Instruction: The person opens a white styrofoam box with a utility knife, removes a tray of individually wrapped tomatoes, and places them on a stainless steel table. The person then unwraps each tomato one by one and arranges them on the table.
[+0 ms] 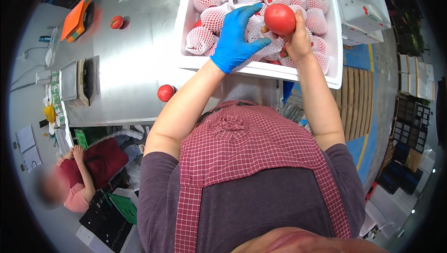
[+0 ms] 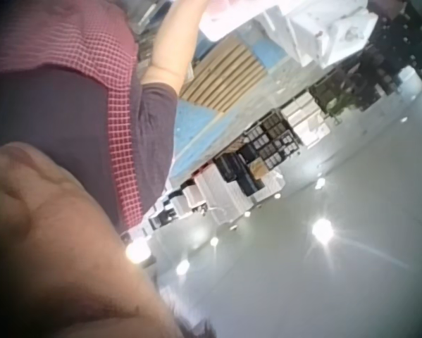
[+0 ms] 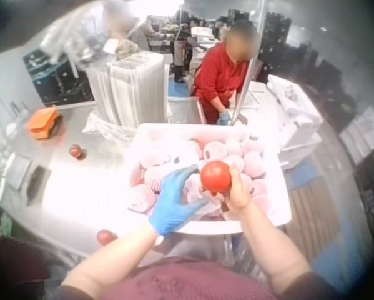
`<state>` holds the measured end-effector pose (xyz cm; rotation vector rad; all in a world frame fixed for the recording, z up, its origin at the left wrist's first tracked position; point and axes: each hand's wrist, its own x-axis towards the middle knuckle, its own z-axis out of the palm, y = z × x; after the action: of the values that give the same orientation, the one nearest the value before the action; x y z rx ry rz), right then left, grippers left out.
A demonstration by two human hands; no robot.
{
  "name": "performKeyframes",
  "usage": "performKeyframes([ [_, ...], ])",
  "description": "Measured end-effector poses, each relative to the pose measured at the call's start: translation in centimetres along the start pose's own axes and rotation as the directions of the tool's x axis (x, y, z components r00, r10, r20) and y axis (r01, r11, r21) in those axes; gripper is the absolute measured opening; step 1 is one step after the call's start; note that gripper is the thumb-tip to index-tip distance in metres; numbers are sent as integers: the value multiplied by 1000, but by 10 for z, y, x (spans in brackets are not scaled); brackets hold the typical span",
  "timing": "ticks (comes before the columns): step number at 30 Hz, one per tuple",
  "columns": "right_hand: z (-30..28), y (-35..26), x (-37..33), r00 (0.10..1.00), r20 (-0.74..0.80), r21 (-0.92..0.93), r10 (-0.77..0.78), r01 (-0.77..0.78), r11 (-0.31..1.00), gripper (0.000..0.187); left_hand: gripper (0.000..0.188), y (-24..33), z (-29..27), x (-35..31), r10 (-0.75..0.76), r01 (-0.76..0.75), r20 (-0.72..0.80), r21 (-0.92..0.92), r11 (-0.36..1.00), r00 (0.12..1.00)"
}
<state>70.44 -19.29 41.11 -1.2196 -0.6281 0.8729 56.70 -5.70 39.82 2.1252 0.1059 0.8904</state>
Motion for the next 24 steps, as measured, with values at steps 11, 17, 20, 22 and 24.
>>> performKeyframes([
  [11,-2,26,10,972,-107,-550,-209,117,827,48,69,-21,-35,-14,-311,151,-274,-480,864,910],
  [17,15,15,8,765,183,-964,-617,262,40,41,44,-143,-151,-116,-539,410,-669,-360,838,513],
  [20,37,7,13,823,374,-916,-427,400,-31,48,62,-203,-187,-196,-862,678,-503,-611,409,67],
  [22,61,11,17,882,434,-892,-184,450,51,51,66,-244,-208,-244,-914,745,-402,-628,226,-61],
  [24,75,13,22,919,384,-922,-88,386,2,57,70,-232,-196,-230,-762,848,-647,-425,316,-40],
])
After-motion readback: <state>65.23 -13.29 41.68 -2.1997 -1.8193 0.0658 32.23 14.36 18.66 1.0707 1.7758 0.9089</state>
